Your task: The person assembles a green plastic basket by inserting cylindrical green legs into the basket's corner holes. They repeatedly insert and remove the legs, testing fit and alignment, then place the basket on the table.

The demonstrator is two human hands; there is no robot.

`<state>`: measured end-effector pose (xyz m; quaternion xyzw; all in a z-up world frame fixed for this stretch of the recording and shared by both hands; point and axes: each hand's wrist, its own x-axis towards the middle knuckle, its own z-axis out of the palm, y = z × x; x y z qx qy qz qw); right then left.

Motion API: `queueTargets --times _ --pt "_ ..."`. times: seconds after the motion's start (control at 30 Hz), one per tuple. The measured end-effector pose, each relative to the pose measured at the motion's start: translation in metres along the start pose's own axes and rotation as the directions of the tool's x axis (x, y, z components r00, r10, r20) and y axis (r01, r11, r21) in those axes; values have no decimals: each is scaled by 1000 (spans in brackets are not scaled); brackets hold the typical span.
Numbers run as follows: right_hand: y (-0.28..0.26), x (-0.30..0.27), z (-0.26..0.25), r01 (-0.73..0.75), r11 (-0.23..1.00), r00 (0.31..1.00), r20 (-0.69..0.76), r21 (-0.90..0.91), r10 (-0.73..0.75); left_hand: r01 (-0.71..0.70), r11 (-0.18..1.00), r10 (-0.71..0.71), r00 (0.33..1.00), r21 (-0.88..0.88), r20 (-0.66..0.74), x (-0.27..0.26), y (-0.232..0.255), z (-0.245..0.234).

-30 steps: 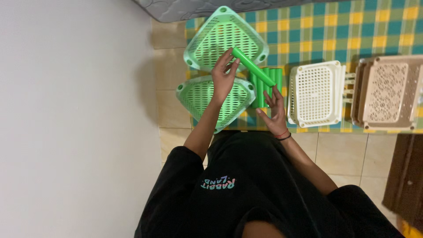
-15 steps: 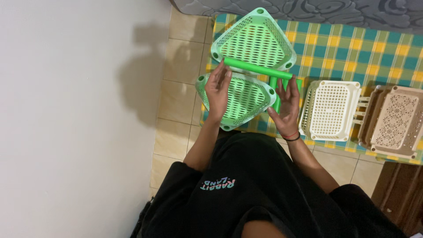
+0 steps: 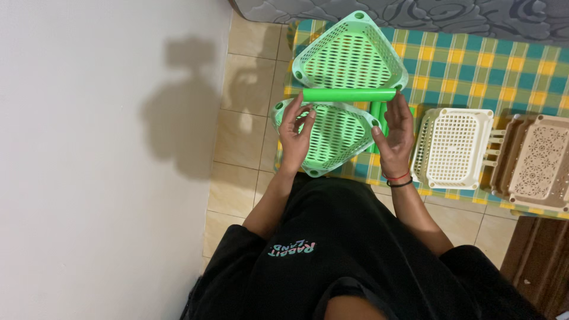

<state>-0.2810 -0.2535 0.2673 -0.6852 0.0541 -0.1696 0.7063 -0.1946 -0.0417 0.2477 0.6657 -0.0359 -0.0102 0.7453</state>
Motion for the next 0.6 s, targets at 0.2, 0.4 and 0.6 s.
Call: queueTargets --times 0.2,0.4,0.6 --pt "3 -5 3 8 998 999 -31 67 -6 -42 997 37 996 67 84 7 0 -10" --pt "6 -5 9 11 996 999 -52 87 -6 -12 998 9 998 60 60 4 1 -13" --pt "12 -2 16 38 999 995 -89 35 -35 -17 999 15 999 40 40 12 -1 -19"
